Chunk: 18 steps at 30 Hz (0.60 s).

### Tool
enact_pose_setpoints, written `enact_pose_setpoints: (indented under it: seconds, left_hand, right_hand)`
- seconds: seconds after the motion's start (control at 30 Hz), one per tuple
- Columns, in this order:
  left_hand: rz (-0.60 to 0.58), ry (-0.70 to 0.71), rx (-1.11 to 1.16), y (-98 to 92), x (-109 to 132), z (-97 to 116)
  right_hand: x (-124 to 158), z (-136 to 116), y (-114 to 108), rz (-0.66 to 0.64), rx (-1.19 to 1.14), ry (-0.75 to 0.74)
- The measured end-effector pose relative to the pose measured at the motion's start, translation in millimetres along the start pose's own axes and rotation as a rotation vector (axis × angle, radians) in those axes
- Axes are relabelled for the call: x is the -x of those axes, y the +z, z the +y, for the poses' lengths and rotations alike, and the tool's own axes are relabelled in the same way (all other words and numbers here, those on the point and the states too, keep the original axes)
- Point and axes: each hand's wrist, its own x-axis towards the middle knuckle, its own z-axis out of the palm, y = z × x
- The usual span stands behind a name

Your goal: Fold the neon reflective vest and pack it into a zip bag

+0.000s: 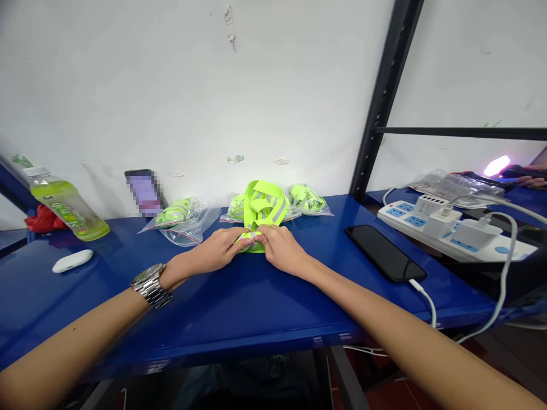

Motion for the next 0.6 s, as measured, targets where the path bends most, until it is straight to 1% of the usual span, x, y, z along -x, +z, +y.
enact_pose_setpoints:
  seconds: [0.1,0.2,0.3,0.4,0.47,0.5,0.6]
  left_hand:
    - [-0.017,0.001,0.057,-7.1,-5.5,4.9]
    - [-0.016,0.024,0.144,-10.3,-11.6,4.8]
    - [-0.038,-0.044,0.25,-9.3,-16.1,-0.5]
    - [-0.079,-0.141,0.336,-7.1,-17.9,-8.4]
    - [-0.101,-0.188,0.336,-6.0,-18.7,-13.0]
    - [-0.094,-0.189,0.307,-5.3,-19.2,-14.6]
    - [-0.014,-0.125,0.173,-1.9,-20.4,-16.1]
  right_hand:
    - [1.8,-2.8,-2.7,0.05,-0.135,0.06]
    - [2.7,-3.4,-2.9,0.057,-0.212,0.149]
    - [2.3,-3.3,-2.1,0.047,-0.243,0.213]
    - [1.4,-5.0,-2.2,0.035,-0.248,0.224]
    - [1.0,-7.8,-2.8,0.029,-0.235,0.222]
    - [1.0,-9.4,-3.1,0.029,-0.222,0.229]
    - [1.2,-13.8,-3.0,0.034,-0.161,0.257]
